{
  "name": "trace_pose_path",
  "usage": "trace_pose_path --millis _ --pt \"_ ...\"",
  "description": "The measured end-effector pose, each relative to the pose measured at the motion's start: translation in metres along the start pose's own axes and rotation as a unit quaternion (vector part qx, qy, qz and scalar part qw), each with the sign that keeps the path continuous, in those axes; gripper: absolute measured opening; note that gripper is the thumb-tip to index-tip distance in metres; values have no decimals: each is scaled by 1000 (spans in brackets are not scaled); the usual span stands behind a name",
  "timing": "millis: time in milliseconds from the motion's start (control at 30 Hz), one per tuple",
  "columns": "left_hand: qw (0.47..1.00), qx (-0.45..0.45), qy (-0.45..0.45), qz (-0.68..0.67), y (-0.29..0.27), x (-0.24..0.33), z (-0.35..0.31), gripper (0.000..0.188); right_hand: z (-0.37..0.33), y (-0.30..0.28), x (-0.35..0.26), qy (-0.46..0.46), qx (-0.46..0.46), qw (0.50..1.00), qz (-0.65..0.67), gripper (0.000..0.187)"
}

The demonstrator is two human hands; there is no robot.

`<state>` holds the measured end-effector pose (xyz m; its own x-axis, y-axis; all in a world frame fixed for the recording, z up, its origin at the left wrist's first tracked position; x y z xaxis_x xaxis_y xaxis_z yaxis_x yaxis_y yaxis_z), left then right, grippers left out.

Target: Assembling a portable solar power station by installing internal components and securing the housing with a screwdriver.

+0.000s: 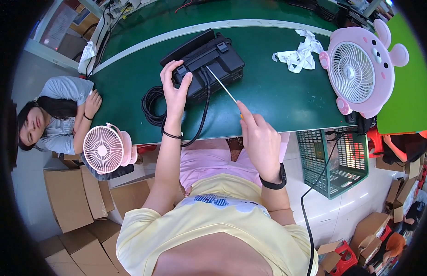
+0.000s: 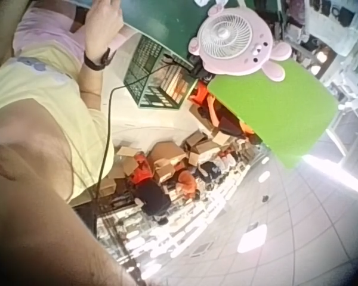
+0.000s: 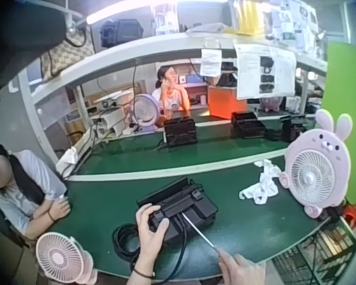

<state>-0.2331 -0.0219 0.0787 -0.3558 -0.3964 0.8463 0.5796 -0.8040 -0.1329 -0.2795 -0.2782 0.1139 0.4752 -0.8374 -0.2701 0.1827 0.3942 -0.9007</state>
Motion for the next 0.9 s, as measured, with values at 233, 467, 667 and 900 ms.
trace_pose_path --millis 233,467,667,900 --pt "1000 1 -3 -7 0 0 0 37 -8 4 -10 -29 101 991 -88 44" --pt "1000 0 -11 -10 -1 0 -1 36 -11 9 -15 -20 87 995 -46 43" --pt "1000 -14 -20 -4 0 0 0 36 -4 22 -4 9 -36 972 232 45" --pt "1000 -15 -18 -6 1 -1 1 35 -18 75 15 216 -261 557 759 49"
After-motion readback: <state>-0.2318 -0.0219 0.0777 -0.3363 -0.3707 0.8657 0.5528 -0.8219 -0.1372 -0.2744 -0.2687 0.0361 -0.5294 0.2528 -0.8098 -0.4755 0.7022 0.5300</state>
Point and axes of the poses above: each hand's wrist, its own z-axis towards the middle knuckle, its own y-axis out of the palm, x = y × z, the point moved 7 cm from there along z, towards the middle knuckle, and after that the axes turned 9 degrees about -z, right-handed, at the moved point
